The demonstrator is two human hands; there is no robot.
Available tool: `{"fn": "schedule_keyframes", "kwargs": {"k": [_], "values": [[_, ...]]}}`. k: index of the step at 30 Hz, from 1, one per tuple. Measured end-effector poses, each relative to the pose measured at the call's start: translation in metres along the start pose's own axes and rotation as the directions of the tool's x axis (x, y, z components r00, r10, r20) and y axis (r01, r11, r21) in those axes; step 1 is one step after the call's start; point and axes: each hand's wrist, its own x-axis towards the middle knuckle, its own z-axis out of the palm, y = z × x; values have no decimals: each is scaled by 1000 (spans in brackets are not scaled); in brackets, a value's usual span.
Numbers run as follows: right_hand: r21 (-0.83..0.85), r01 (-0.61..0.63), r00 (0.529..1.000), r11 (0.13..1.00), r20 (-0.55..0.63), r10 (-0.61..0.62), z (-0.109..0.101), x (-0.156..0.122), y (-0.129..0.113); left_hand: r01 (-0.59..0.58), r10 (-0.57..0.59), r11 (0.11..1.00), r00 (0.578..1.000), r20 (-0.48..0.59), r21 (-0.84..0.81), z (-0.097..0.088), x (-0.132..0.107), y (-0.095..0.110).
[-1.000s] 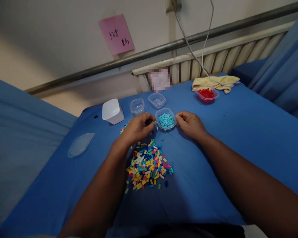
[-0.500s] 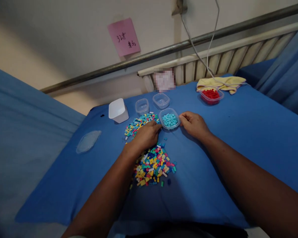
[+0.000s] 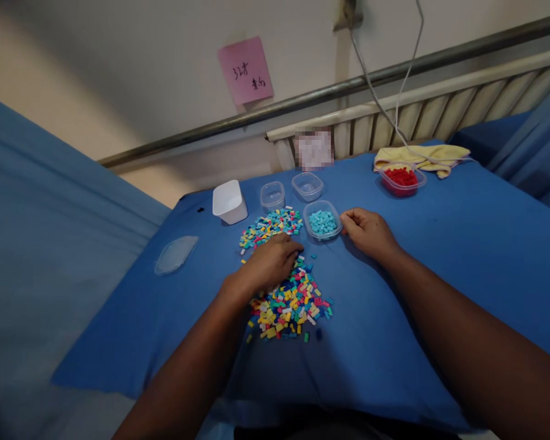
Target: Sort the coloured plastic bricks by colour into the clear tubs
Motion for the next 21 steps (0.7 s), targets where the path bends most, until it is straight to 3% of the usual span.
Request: {"fn": "schedule_keyframes", "kwargs": {"k": [5,8,11,13,16,17,19,21], "values": [[-10,-22,1000,1000,8,22,-1,-3,2,-88,86,996,994,62,32,13,-9,35],[-32,-29,999,999,12,29,-3,-3,3,-100,99,992,995,21,77,15,-12,45],[-54,-37,999,998,19,39,-4,-4,3,-103,104,992,995,-2,74,16,-16,49],[-51,-48,999,998,19,49,-4,-4,3,-191,191,982,981,32,7,14,-21,48],[-55,-64,998,996,16,65,-4,-5,2,-251,251,964,968,-5,-93,6,-32,32],[-58,-73,997,996,12,73,-4,-5,1,-199,195,975,980,-43,-96,2,-36,22],[-58,-85,996,995,11,86,-4,-5,0,19,-26,998,993,-117,-61,-6,-44,-6],[-51,-90,996,995,9,91,-4,-5,1,247,-243,969,961,-134,14,-12,-53,-36]]}}
